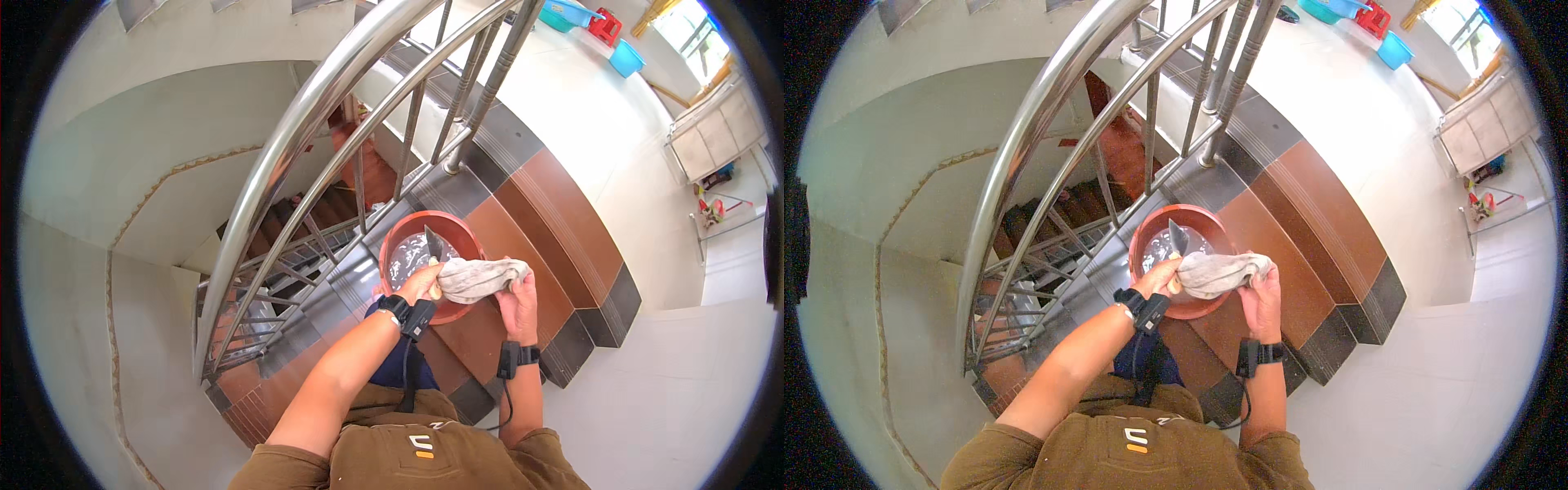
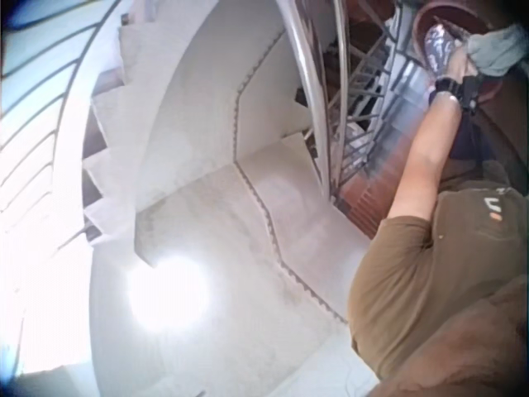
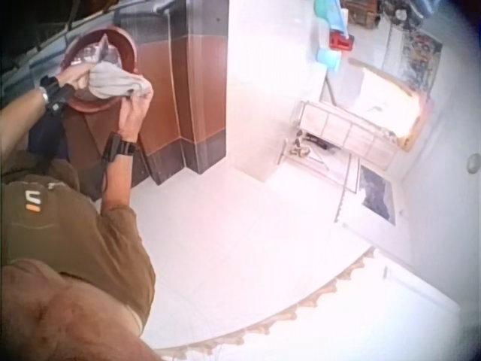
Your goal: Scrape and clean a wall corner near a staircase using a putty knife and a cloth.
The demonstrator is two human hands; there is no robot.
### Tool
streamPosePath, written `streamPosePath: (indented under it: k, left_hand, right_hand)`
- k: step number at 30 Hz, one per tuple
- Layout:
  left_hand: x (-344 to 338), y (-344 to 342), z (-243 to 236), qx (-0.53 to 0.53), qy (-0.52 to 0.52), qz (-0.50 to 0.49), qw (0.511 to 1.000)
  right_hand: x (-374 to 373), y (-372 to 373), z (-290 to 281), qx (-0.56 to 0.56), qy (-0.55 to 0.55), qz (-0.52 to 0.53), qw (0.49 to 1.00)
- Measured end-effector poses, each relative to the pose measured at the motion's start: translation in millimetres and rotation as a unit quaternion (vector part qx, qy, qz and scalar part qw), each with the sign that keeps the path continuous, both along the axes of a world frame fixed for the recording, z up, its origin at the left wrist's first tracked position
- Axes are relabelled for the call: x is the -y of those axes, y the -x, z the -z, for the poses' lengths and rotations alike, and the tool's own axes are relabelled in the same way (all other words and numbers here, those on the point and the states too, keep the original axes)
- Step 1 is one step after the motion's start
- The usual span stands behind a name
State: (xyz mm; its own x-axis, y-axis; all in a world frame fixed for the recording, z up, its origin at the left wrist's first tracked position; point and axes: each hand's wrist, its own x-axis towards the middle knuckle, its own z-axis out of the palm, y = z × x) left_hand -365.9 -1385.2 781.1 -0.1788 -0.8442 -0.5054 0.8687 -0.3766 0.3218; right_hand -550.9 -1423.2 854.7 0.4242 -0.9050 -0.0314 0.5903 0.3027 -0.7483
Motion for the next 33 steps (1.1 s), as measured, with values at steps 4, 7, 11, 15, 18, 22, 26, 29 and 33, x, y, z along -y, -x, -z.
streamPosePath:
  k: [4, 7, 11, 15, 18, 22, 26, 29, 33]
  left_hand:
    - [1.5, 1.0, -25.2, -0.083, 0.046, 0.018, 0.995]
    - [8.2, 3.4, -10.8, -0.102, 0.061, 0.038, 0.992]
    - [11.9, 2.2, 2.2, -0.102, 0.048, 0.062, 0.992]
    - [5.2, 1.2, -8.9, -0.027, 0.053, 0.038, 0.998]
    - [0.7, -2.2, -29.7, 0.087, 0.068, 0.089, 0.990]
    - [-3.3, -1.9, -37.3, 0.211, 0.101, 0.041, 0.971]
    - [2.0, 1.8, -3.5, 0.102, 0.109, -0.011, 0.989]
    - [6.7, 7.5, 0.5, 0.051, 0.132, -0.035, 0.989]
    - [4.6, 7.6, -7.8, -0.058, 0.146, -0.049, 0.986]
  right_hand:
    - [11.9, 6.1, 55.6, -0.082, -0.050, 0.005, 0.995]
    - [6.0, -18.3, 73.7, -0.093, -0.083, 0.008, 0.992]
    - [0.8, -31.3, 88.6, 0.013, -0.176, -0.028, 0.984]
    - [-0.8, -39.8, 71.4, 0.043, -0.210, -0.071, 0.974]
    - [5.9, -35.8, 78.0, -0.018, -0.166, -0.082, 0.983]
    - [10.5, -48.5, 59.4, -0.057, -0.183, -0.053, 0.980]
    - [14.0, -52.0, 46.4, -0.077, -0.140, -0.021, 0.987]
    - [18.7, -48.5, 43.2, -0.083, -0.128, -0.026, 0.988]
    - [17.3, -56.3, 24.5, -0.087, -0.092, 0.008, 0.992]
